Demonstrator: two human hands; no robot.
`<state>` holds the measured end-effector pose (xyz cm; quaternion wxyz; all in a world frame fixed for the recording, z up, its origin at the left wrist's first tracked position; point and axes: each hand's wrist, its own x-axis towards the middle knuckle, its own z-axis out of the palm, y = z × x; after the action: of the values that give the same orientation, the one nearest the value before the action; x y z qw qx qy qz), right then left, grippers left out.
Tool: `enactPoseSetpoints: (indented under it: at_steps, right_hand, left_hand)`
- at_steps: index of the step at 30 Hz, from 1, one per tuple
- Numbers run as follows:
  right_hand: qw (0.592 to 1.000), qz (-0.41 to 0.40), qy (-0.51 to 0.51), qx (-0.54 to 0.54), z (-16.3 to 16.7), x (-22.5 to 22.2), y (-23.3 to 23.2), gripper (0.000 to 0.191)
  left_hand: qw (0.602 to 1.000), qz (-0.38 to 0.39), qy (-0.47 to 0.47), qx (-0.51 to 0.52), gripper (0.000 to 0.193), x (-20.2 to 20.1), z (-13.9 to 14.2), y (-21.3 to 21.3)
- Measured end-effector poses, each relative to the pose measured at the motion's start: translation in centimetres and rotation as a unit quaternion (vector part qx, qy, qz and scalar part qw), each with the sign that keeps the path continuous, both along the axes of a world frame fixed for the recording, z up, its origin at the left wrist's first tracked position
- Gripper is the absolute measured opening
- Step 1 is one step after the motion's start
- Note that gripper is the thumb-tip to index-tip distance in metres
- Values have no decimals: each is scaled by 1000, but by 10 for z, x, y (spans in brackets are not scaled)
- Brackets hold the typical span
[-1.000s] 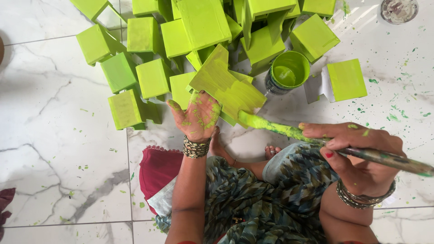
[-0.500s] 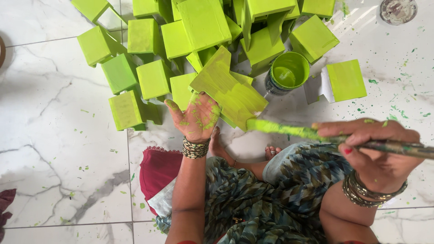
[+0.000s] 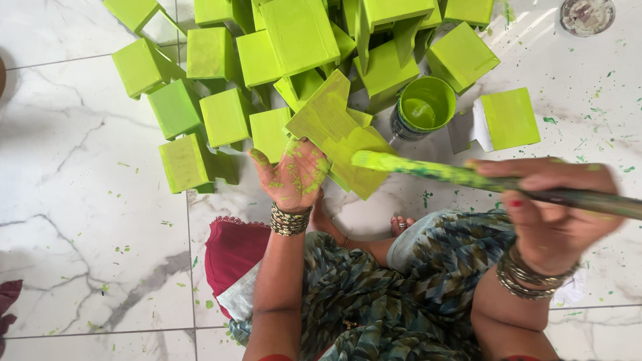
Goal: The person sits on the floor painting small wooden letter-shaped cutouts green. They hold each cutout in one hand, apply green paint with a brush, dip the brush into a paint cup, turn the cutout to coat other sides, and place finished pieces with a pile of painted cutouts.
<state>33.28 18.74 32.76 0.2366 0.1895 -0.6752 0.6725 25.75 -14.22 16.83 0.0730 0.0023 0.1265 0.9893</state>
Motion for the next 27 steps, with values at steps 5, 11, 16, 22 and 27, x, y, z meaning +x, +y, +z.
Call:
enactPoseSetpoints:
  at_steps: [5, 11, 16, 22, 27]
  right_hand:
    - [994, 56, -58, 77, 8, 11, 7, 23]
    - [993, 20, 28, 112, 25, 19, 13, 21]
    - [998, -12, 67, 16, 5, 5, -30, 22]
    - [998, 26, -3, 63, 6, 8, -12, 20]
    - [996, -20, 46, 71, 23, 10, 0, 23]
  left_hand:
    - [999, -13, 35, 14, 98, -1, -2, -3]
    - [1000, -6, 1, 12, 98, -1, 5, -1]
    - [997, -7, -8, -70, 103, 4, 9, 8]
    - [998, -9, 64, 4, 101, 0, -5, 6]
    - [998, -7, 65, -18, 103, 1, -11, 6]
